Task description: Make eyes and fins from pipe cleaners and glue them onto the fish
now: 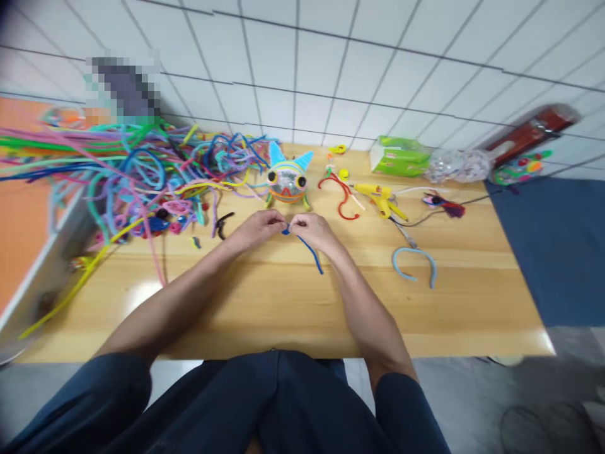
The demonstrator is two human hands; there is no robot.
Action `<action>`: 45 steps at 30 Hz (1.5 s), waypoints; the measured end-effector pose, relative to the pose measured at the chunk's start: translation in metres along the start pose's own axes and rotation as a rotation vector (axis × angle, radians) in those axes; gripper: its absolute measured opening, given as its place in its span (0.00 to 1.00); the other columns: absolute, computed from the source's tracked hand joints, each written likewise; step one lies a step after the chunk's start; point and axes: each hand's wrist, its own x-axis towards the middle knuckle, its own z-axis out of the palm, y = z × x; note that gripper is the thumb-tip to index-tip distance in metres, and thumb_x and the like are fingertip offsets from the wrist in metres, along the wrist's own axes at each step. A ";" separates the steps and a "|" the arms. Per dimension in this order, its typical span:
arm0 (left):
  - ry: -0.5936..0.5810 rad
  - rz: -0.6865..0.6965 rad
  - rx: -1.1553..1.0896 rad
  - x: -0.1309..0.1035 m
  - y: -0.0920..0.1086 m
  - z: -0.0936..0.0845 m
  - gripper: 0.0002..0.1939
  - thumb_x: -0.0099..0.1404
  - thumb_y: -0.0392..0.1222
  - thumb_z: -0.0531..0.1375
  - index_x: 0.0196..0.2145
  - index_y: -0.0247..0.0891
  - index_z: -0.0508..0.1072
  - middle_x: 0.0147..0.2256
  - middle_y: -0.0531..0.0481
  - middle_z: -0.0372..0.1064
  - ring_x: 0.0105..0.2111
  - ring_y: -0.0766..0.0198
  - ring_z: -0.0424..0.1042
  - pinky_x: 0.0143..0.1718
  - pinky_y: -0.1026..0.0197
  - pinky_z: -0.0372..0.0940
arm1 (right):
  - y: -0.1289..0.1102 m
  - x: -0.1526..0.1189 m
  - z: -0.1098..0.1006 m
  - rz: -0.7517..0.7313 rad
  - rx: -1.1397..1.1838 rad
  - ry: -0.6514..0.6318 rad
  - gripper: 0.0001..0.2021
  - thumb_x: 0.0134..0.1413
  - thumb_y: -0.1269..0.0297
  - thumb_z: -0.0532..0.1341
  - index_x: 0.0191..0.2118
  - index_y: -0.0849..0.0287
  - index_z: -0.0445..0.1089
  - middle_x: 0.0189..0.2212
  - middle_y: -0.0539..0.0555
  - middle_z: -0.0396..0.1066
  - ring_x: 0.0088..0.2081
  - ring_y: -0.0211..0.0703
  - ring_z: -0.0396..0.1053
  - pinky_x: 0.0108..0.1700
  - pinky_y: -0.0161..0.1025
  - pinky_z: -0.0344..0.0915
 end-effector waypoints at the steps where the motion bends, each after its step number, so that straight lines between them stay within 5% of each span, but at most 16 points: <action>1: 0.011 0.003 0.017 -0.002 0.004 -0.001 0.03 0.62 0.37 0.67 0.30 0.39 0.80 0.26 0.53 0.74 0.28 0.62 0.69 0.33 0.60 0.62 | 0.000 0.000 0.000 -0.011 -0.033 0.006 0.07 0.51 0.63 0.63 0.27 0.55 0.78 0.24 0.47 0.73 0.31 0.40 0.67 0.36 0.38 0.57; 5: 0.015 0.015 0.103 -0.012 0.021 -0.012 0.05 0.65 0.40 0.66 0.33 0.37 0.80 0.27 0.54 0.72 0.28 0.64 0.69 0.33 0.62 0.60 | 0.001 0.000 0.001 -0.010 -0.161 0.015 0.08 0.52 0.61 0.66 0.25 0.54 0.77 0.21 0.47 0.72 0.27 0.41 0.66 0.32 0.39 0.55; 8: 0.041 0.064 0.179 -0.022 0.033 -0.039 0.07 0.65 0.41 0.64 0.31 0.37 0.79 0.28 0.52 0.74 0.30 0.63 0.70 0.34 0.62 0.60 | -0.001 -0.001 0.002 -0.002 -0.180 0.038 0.07 0.53 0.58 0.69 0.29 0.54 0.78 0.25 0.49 0.77 0.29 0.43 0.71 0.33 0.39 0.59; 11: 0.162 0.080 0.228 -0.034 0.036 -0.088 0.08 0.64 0.41 0.63 0.28 0.38 0.78 0.26 0.53 0.71 0.28 0.63 0.67 0.33 0.62 0.58 | -0.004 -0.002 0.000 0.025 -0.194 0.090 0.07 0.53 0.56 0.70 0.31 0.53 0.80 0.27 0.51 0.80 0.31 0.46 0.74 0.34 0.40 0.63; 16: 0.562 -0.029 0.327 -0.049 0.018 -0.184 0.06 0.62 0.37 0.63 0.27 0.38 0.77 0.26 0.53 0.71 0.29 0.62 0.66 0.34 0.61 0.60 | -0.013 -0.006 -0.004 -0.005 -0.158 0.189 0.09 0.55 0.55 0.67 0.33 0.54 0.80 0.28 0.53 0.82 0.31 0.47 0.76 0.36 0.42 0.65; 19: 0.744 -0.041 0.434 -0.049 0.002 -0.216 0.05 0.63 0.35 0.61 0.33 0.38 0.78 0.32 0.50 0.77 0.35 0.59 0.71 0.41 0.60 0.65 | -0.022 -0.012 -0.004 -0.062 -0.117 0.169 0.10 0.56 0.53 0.65 0.33 0.53 0.79 0.28 0.52 0.81 0.30 0.47 0.75 0.35 0.42 0.64; 25: 0.620 0.190 0.698 -0.009 -0.014 -0.209 0.15 0.71 0.36 0.56 0.49 0.36 0.81 0.53 0.36 0.79 0.55 0.49 0.75 0.62 0.49 0.65 | -0.044 -0.023 0.005 -0.113 -0.018 0.077 0.11 0.56 0.52 0.65 0.33 0.53 0.79 0.27 0.52 0.81 0.29 0.46 0.75 0.34 0.42 0.66; 29: 0.515 0.202 0.854 0.023 -0.025 -0.197 0.22 0.71 0.38 0.58 0.60 0.40 0.78 0.71 0.36 0.66 0.72 0.41 0.61 0.72 0.37 0.53 | -0.054 -0.030 0.009 -0.138 0.006 0.041 0.11 0.58 0.52 0.65 0.34 0.52 0.78 0.28 0.52 0.81 0.30 0.47 0.75 0.34 0.42 0.67; 38: 0.688 0.093 0.833 0.024 -0.058 -0.189 0.19 0.75 0.43 0.54 0.50 0.38 0.83 0.55 0.31 0.75 0.60 0.38 0.67 0.68 0.36 0.55 | -0.092 -0.023 0.009 -0.214 -0.146 0.008 0.09 0.62 0.55 0.64 0.34 0.50 0.77 0.28 0.52 0.79 0.31 0.50 0.75 0.38 0.46 0.67; 45: 0.753 0.152 0.730 0.024 -0.071 -0.182 0.17 0.75 0.38 0.54 0.48 0.39 0.83 0.60 0.35 0.73 0.63 0.40 0.65 0.69 0.37 0.56 | -0.172 0.047 0.029 -0.392 -0.317 0.119 0.09 0.65 0.60 0.62 0.36 0.53 0.79 0.32 0.53 0.80 0.35 0.48 0.75 0.42 0.44 0.66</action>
